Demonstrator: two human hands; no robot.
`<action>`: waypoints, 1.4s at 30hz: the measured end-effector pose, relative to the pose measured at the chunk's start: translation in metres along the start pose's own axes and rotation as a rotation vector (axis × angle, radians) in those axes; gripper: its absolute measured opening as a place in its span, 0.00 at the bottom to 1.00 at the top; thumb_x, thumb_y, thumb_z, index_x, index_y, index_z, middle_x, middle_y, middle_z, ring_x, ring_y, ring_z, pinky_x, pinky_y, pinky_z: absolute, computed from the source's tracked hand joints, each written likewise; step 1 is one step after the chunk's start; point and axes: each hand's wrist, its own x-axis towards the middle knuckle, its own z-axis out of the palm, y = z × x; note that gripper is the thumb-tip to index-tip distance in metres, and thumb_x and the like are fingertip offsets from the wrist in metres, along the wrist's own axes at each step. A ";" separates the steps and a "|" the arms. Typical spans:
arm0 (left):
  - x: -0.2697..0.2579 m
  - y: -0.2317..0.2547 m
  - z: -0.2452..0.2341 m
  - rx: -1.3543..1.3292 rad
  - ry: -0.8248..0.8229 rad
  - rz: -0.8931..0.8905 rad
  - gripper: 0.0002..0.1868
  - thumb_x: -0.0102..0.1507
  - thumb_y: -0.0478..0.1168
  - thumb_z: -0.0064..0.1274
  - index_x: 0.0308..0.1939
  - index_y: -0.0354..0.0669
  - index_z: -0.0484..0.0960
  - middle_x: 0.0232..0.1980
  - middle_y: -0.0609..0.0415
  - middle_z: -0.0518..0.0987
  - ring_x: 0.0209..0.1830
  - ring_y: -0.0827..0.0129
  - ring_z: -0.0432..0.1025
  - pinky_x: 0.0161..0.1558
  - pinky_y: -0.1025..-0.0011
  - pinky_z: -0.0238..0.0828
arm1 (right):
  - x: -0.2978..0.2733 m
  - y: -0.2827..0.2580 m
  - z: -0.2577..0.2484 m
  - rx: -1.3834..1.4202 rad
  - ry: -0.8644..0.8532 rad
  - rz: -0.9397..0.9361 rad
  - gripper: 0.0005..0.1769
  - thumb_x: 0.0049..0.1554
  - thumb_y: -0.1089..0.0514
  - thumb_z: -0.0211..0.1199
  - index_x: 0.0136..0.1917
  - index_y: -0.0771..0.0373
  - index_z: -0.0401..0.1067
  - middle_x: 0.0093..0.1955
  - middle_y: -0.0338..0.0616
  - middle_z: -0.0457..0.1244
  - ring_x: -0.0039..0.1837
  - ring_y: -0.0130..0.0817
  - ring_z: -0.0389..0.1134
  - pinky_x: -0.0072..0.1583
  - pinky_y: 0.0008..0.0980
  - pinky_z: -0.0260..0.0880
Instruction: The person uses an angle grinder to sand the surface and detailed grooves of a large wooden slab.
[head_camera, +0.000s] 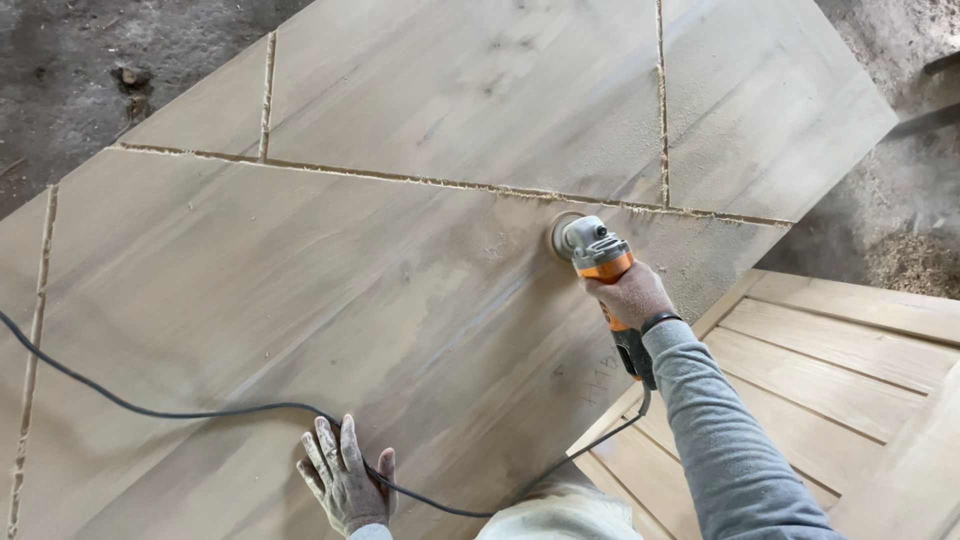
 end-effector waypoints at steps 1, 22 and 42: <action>-0.001 0.000 -0.001 0.000 -0.008 -0.005 0.43 0.64 0.70 0.35 0.79 0.58 0.55 0.83 0.45 0.52 0.84 0.45 0.42 0.77 0.37 0.32 | -0.003 -0.002 0.001 -0.036 -0.012 0.004 0.23 0.51 0.44 0.71 0.54 0.60 0.77 0.44 0.48 0.72 0.46 0.39 0.75 0.54 0.41 0.79; -0.002 -0.003 -0.005 -0.039 0.009 0.014 0.42 0.66 0.70 0.30 0.79 0.53 0.54 0.83 0.44 0.51 0.84 0.46 0.41 0.78 0.40 0.32 | -0.114 -0.051 0.086 -0.056 -0.077 -0.246 0.25 0.46 0.48 0.74 0.53 0.60 0.72 0.42 0.48 0.73 0.43 0.40 0.76 0.52 0.39 0.79; 0.001 0.002 -0.010 -0.092 0.023 -0.017 0.45 0.66 0.72 0.32 0.79 0.50 0.55 0.83 0.43 0.51 0.84 0.46 0.41 0.78 0.39 0.30 | -0.110 -0.044 0.072 -0.373 -0.043 -0.424 0.30 0.42 0.47 0.77 0.55 0.54 0.71 0.43 0.48 0.72 0.45 0.47 0.75 0.49 0.44 0.78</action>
